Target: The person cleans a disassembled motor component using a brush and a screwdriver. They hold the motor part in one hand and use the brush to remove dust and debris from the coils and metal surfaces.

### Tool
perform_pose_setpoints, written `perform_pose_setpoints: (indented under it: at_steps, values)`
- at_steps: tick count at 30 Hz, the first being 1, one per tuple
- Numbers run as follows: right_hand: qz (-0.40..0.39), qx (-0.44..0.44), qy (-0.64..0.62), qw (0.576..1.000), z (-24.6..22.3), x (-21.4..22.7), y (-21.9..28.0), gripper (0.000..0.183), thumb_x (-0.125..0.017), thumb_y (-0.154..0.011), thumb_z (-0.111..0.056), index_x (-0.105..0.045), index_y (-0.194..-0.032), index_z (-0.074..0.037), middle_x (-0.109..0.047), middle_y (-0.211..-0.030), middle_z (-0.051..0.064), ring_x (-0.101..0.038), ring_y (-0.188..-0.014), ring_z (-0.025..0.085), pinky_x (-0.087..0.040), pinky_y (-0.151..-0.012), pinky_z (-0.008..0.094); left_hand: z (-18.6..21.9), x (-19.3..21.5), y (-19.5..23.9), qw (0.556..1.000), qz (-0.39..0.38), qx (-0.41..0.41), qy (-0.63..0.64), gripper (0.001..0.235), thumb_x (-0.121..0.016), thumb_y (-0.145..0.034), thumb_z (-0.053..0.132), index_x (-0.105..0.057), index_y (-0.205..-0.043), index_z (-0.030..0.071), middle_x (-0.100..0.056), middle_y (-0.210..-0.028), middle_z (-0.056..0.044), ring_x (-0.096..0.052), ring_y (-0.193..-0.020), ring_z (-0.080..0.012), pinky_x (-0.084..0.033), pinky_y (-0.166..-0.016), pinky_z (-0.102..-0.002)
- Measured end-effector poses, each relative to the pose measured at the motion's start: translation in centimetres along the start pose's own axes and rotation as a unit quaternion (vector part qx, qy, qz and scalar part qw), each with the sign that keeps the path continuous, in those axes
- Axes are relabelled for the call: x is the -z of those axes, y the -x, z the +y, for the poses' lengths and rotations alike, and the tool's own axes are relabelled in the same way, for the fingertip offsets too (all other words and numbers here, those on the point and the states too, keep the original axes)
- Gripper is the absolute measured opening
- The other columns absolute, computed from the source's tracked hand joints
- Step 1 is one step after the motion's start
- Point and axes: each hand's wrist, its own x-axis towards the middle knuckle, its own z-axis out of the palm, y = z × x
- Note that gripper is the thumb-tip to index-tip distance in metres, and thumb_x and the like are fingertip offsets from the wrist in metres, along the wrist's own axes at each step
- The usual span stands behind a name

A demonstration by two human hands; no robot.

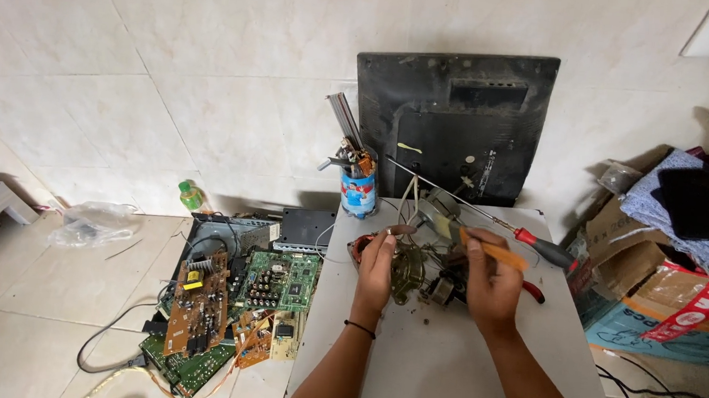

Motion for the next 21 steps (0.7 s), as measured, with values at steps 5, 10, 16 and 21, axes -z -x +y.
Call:
perform_pose_setpoints:
  at_steps: [5,10,16,21]
  values:
    - [-0.017,-0.123,-0.268,0.955,2.3,0.2,-0.3,0.019,-0.051,-0.110,-0.015,-0.058,-0.118,0.001,-0.055,-0.077,0.003,-0.068,-0.080,0.015,-0.065,-0.091,0.048,-2.7,0.9,0.8,0.992,0.033,0.118,-0.004,0.058,-0.041,-0.107,0.040,-0.051,-0.145,-0.003,-0.047,-0.147,-0.030,-0.041,-0.139,-0.0431,-0.024,-0.118,-0.056]
    - [0.035,-0.089,-0.172,0.980,1.7,0.0,-0.1,0.018,-0.054,-0.108,-0.011,-0.061,-0.118,0.002,-0.055,-0.092,0.005,-0.062,-0.087,0.015,-0.066,-0.092,0.050,-2.7,1.0,0.3,0.982,0.039,0.135,0.129,0.055,-0.034,-0.104,0.035,-0.064,-0.136,0.003,-0.066,-0.114,-0.027,-0.062,-0.110,-0.0333,-0.049,-0.100,-0.045]
    - [0.019,-0.088,-0.085,0.992,2.1,0.2,-0.6,0.015,-0.057,-0.107,-0.008,-0.064,-0.115,0.002,-0.061,-0.099,0.014,-0.064,-0.089,0.021,-0.064,-0.086,0.052,5.3,-1.2,-0.6,0.936,0.152,0.285,0.141,0.074,-0.056,-0.095,0.043,-0.041,-0.147,-0.006,-0.038,-0.150,-0.034,-0.037,-0.143,-0.0428,-0.023,-0.121,-0.056]
    - [-0.033,-0.175,-0.079,0.981,6.2,2.6,-1.6,0.039,-0.049,-0.113,-0.032,-0.068,-0.107,0.001,-0.057,-0.088,0.013,-0.059,-0.072,0.019,-0.060,-0.068,0.042,-3.1,0.7,-1.2,0.961,0.179,0.101,0.183,0.046,-0.043,-0.104,0.041,-0.063,-0.115,0.001,-0.065,-0.122,-0.026,-0.060,-0.115,-0.0335,-0.043,-0.105,-0.050]
